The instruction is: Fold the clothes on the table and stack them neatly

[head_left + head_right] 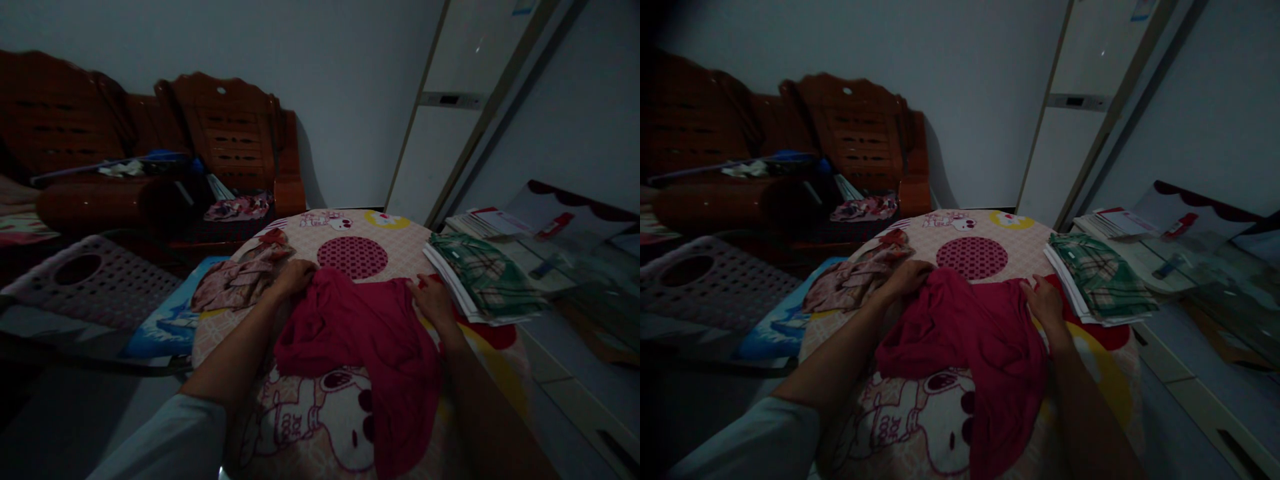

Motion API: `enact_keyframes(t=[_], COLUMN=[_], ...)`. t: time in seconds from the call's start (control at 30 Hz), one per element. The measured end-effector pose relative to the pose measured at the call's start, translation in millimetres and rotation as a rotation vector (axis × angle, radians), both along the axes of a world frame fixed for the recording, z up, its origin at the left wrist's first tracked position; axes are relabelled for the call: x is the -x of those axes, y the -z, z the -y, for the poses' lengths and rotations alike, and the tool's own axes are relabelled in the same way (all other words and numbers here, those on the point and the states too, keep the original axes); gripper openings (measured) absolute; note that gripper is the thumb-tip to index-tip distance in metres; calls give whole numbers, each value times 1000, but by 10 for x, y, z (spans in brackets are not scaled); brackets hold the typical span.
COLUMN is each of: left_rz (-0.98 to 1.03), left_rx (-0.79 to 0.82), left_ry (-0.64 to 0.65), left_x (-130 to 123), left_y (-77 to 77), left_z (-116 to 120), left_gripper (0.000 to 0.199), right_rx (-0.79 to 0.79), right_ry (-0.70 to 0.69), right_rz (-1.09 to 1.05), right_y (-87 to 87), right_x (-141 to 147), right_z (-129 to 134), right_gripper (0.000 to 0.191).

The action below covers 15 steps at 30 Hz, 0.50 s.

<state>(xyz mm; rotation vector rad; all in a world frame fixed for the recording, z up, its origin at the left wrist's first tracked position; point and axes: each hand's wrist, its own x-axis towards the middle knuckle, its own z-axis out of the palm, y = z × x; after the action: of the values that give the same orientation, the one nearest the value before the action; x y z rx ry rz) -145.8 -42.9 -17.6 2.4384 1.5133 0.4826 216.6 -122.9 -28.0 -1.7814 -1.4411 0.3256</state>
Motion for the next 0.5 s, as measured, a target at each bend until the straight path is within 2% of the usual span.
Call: enact_keyframes(t=[0.1, 0.17, 0.23, 0.27, 0.33, 0.43, 0.5], left_rz=[-154, -213, -228, -204, -70, 272, 427], left_rx=[36, 77, 135, 140, 53, -269, -427], left_ry=[13, 68, 141, 141, 35, -214, -289], left_x=[63, 94, 111, 115, 118, 139, 179], left_y=[-33, -91, -163, -204, -301, -460, -530], left_z=[9, 37, 71, 86, 110, 126, 121], left_gripper=[30, 29, 22, 19, 17, 24, 27], right_rx=[66, 116, 111, 61, -125, -463, -614], right_ry=[-79, -170, -199, -181, -127, -84, -102], right_rz=[78, -32, -229, -350, -603, -881, -971], right_y=[136, 143, 90, 42, -92, -331, -446], right_x=[-8, 22, 52, 58, 38, -74, -186], right_z=[-51, -40, -14, 2, 39, 95, 119], right_gripper=[28, 32, 33, 31, 26, 21, 20])
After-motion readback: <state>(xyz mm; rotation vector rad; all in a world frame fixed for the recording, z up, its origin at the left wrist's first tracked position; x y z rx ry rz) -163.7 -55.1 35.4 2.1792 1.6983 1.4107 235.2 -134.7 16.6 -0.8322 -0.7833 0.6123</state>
